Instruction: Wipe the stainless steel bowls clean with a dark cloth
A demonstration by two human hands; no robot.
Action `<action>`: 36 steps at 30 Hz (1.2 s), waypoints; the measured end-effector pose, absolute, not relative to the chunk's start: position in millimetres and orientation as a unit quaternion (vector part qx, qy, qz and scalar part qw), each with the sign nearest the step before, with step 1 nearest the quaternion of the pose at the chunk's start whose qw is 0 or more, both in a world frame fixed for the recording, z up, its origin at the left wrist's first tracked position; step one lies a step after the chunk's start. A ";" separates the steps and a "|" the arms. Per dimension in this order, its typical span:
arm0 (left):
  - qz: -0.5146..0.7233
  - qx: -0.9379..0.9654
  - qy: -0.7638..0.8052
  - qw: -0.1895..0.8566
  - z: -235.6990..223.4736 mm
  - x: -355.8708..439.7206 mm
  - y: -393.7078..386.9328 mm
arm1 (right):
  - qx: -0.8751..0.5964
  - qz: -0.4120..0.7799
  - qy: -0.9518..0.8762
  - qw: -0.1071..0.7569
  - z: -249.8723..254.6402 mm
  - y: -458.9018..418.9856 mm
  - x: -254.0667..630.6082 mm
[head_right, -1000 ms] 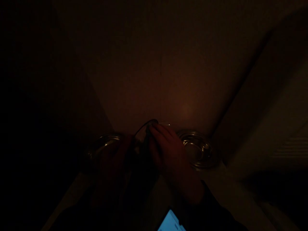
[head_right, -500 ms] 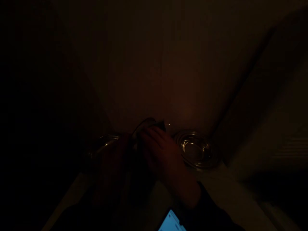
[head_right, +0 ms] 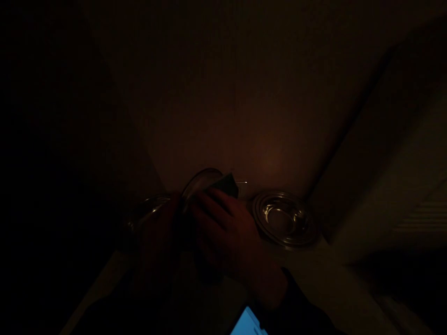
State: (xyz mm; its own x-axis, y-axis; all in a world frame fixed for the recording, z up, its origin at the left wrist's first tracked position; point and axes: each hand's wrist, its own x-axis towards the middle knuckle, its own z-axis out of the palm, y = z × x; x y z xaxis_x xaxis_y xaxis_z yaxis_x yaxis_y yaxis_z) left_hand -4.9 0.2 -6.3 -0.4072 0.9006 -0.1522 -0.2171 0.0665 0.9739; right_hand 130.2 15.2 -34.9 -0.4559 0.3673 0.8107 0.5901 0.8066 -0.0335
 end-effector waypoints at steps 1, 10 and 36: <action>0.617 0.293 0.571 0.456 -6.3 -5.5 0.2 | -0.269 -0.137 -0.847 0.436 -36.1 13.9 128.2; 0.612 0.278 0.581 0.459 2.1 -4.2 -2.2 | -0.257 -0.120 -0.830 0.480 -38.4 21.6 132.0; 0.620 0.300 0.543 0.480 -4.2 -6.1 -1.1 | -0.272 -0.131 -0.846 0.440 -30.8 15.2 133.0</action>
State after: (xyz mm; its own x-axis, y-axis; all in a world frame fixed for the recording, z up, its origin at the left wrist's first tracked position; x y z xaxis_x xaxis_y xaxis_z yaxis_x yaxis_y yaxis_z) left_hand -6.1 -1.1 -4.2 -0.3582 0.9216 -0.1496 -0.2694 0.0514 0.9617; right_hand 133.0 15.2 -30.8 -0.4657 0.3442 0.8153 0.5747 0.8182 -0.0172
